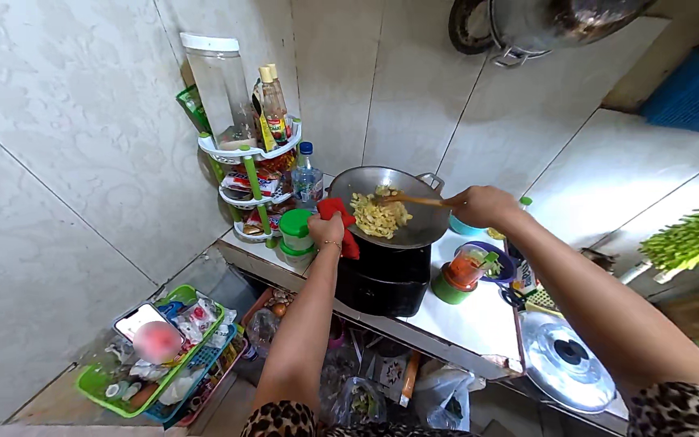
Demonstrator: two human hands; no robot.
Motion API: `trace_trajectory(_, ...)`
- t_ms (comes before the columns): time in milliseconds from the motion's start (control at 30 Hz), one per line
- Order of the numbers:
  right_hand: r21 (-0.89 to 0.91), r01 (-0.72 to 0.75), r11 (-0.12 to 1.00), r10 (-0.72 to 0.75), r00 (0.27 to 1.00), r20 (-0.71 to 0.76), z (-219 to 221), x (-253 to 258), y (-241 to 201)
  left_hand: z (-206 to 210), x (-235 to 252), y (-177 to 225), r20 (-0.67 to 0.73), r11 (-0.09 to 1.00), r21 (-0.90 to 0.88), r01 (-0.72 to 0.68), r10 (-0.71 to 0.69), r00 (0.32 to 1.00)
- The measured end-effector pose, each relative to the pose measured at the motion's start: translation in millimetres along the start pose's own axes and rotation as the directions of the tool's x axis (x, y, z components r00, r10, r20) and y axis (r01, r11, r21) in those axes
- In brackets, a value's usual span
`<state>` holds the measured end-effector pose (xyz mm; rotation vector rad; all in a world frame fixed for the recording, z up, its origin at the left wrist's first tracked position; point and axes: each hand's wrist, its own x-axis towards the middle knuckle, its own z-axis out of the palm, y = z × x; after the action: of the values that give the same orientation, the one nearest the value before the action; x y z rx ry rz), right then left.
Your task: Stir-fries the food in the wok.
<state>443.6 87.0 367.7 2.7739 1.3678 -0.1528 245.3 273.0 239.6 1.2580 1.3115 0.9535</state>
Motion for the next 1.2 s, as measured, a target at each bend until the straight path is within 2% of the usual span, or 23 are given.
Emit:
trace_trajectory(133,0.058,-0.084,0.995,0.087,0.995,-0.042,19.1,7.2,-12.6,0.6,-0.2,-3.4,0.014,1.0,0.006,-0.023,0.023,1.0)
trace_trajectory(233,0.039,-0.082,0.996,0.082,0.997,0.017,32.9,3.6,-3.7,0.3,0.0,-4.5,0.005,1.0,-0.015,-0.018,0.019,1.0)
trace_trajectory(300,0.0,-0.033,0.999,0.033,0.998,0.055,12.6,-6.6,13.1,0.8,0.0,-4.0,0.007,1.0,-0.027,-0.003,0.003,1.0)
trace_trajectory(433,-0.091,0.081,0.993,-0.075,0.995,0.059,-62.4,-38.9,50.7,2.1,-1.3,-2.9,0.023,1.0,-0.018,0.004,-0.003,1.0)
trace_trajectory(533,-0.077,0.029,0.997,-0.017,0.988,0.153,-95.0,-62.0,57.7,3.4,0.3,-4.2,0.037,1.0,-0.005,-0.005,0.005,0.999)
trace_trajectory(600,0.101,0.006,0.995,-0.028,0.977,0.213,-79.8,-65.6,58.8,3.0,0.8,-4.8,0.051,1.0,0.009,-0.004,0.004,0.999)
trace_trajectory(700,0.377,0.051,0.925,-0.118,0.98,0.158,-3.0,-51.6,56.9,3.1,2.5,-5.6,0.066,1.0,0.013,-0.001,0.0,0.998)
trace_trajectory(767,0.482,0.0,0.876,-0.074,0.988,0.134,42.9,-42.7,40.7,2.4,1.2,-5.5,0.064,1.0,-0.001,-0.003,0.003,0.998)
trace_trajectory(867,0.585,-0.131,0.8,0.043,0.986,0.162,57.9,-43.1,21.4,2.2,-1.7,-5.1,0.049,1.0,-0.027,-0.009,0.01,0.999)
trace_trajectory(933,0.605,-0.163,0.779,0.081,0.984,0.16,48.8,-41.8,23.4,3.8,-1.6,-5.9,0.031,1.0,-0.021,-0.01,0.01,0.999)
trace_trajectory(1067,0.561,-0.055,0.826,0.054,0.998,0.018,58.7,-19.9,32.9,5.3,-2.9,-6.7,0.016,1.0,-0.014,-0.011,0.011,1.0)
trace_trajectory(1133,0.48,0.019,0.877,-0.016,1.0,-0.01,67.1,-14.3,27.6,4.9,-4.9,-6.6,0.021,1.0,-0.026,-0.016,0.017,1.0)
trace_trajectory(1200,0.371,0.097,0.923,-0.112,0.993,0.021,67.2,-10.4,32.5,4.8,-6.2,-6.2,0.02,1.0,-0.023,-0.011,0.011,1.0)
